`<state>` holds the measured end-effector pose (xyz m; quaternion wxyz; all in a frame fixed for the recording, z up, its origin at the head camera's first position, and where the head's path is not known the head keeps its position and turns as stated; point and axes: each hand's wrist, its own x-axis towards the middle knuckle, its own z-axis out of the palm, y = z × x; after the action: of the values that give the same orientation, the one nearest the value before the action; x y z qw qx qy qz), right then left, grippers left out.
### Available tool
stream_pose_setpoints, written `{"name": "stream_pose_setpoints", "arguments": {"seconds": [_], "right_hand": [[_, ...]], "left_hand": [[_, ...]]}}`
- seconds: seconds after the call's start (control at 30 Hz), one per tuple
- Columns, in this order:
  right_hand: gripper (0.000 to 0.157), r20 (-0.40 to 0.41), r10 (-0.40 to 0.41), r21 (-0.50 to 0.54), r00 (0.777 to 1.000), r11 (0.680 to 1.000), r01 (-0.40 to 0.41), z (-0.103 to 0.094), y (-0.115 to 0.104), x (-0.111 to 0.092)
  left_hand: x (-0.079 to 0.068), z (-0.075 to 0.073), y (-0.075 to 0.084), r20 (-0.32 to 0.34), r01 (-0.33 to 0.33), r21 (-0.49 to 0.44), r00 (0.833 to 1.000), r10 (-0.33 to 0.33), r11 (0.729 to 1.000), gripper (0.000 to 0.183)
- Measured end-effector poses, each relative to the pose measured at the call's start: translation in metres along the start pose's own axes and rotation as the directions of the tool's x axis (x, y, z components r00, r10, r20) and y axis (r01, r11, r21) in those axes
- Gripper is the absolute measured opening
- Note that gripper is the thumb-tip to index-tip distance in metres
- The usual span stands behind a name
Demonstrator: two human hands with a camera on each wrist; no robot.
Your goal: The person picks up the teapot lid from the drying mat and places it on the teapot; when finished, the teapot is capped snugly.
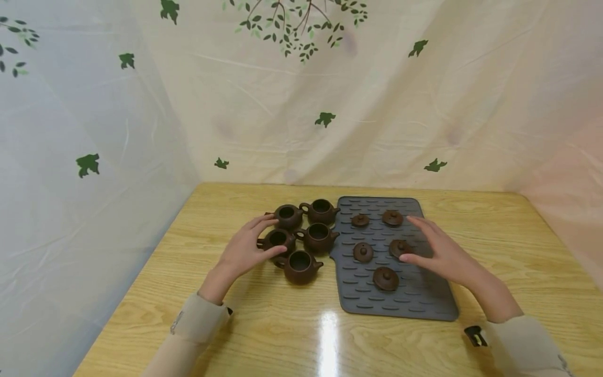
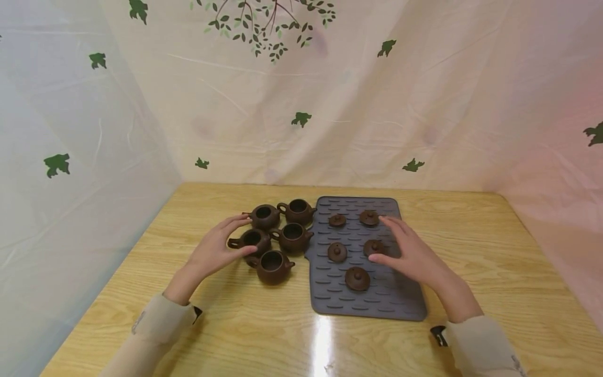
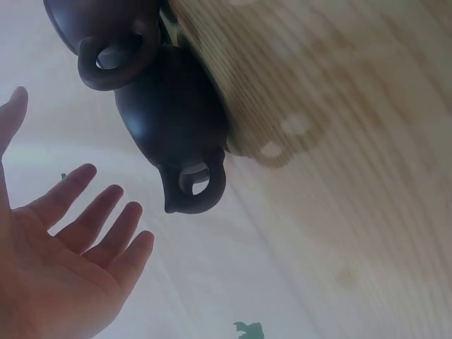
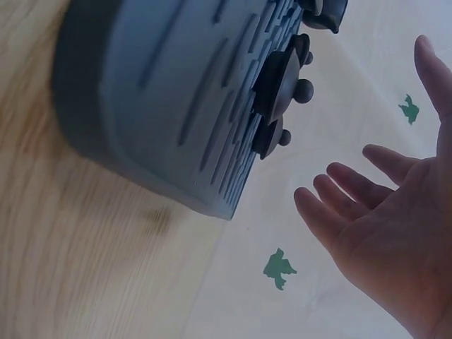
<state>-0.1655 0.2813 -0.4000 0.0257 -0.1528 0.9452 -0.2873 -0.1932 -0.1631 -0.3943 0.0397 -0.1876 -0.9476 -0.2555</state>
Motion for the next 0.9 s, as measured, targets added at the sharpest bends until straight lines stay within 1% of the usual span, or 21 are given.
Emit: {"name": "stream_pose_setpoints", "arguments": {"seconds": [0.27,0.57,0.73,0.83,0.9], "right_hand": [[0.085,0.001,-0.051,0.029,0.999,0.998,0.050,0.001,-0.010,-0.002],[0.076,0.014,-0.090,0.065,0.996,0.994,0.089,0.004,-0.014,-0.004],[0.071,0.030,-0.105,0.107,0.994,0.989,0.101,0.006,-0.014,-0.005],[0.066,0.051,-0.106,0.133,0.993,0.986,0.098,0.005,-0.013,-0.005],[0.062,0.059,-0.113,0.140,0.992,0.985,0.104,0.005,-0.012,-0.006]], "left_hand": [[-0.002,0.003,-0.001,0.028,-0.018,-0.009,0.999,0.018,1.000,0.067],[-0.003,0.007,-0.004,0.018,-0.081,-0.034,0.997,0.081,0.996,0.063],[-0.003,0.010,-0.005,0.020,-0.109,-0.066,0.994,0.111,0.992,0.058],[-0.004,0.010,-0.004,0.023,-0.122,-0.102,0.992,0.124,0.987,0.050],[-0.004,0.011,-0.003,0.036,-0.122,-0.136,0.991,0.128,0.983,0.045]]}}
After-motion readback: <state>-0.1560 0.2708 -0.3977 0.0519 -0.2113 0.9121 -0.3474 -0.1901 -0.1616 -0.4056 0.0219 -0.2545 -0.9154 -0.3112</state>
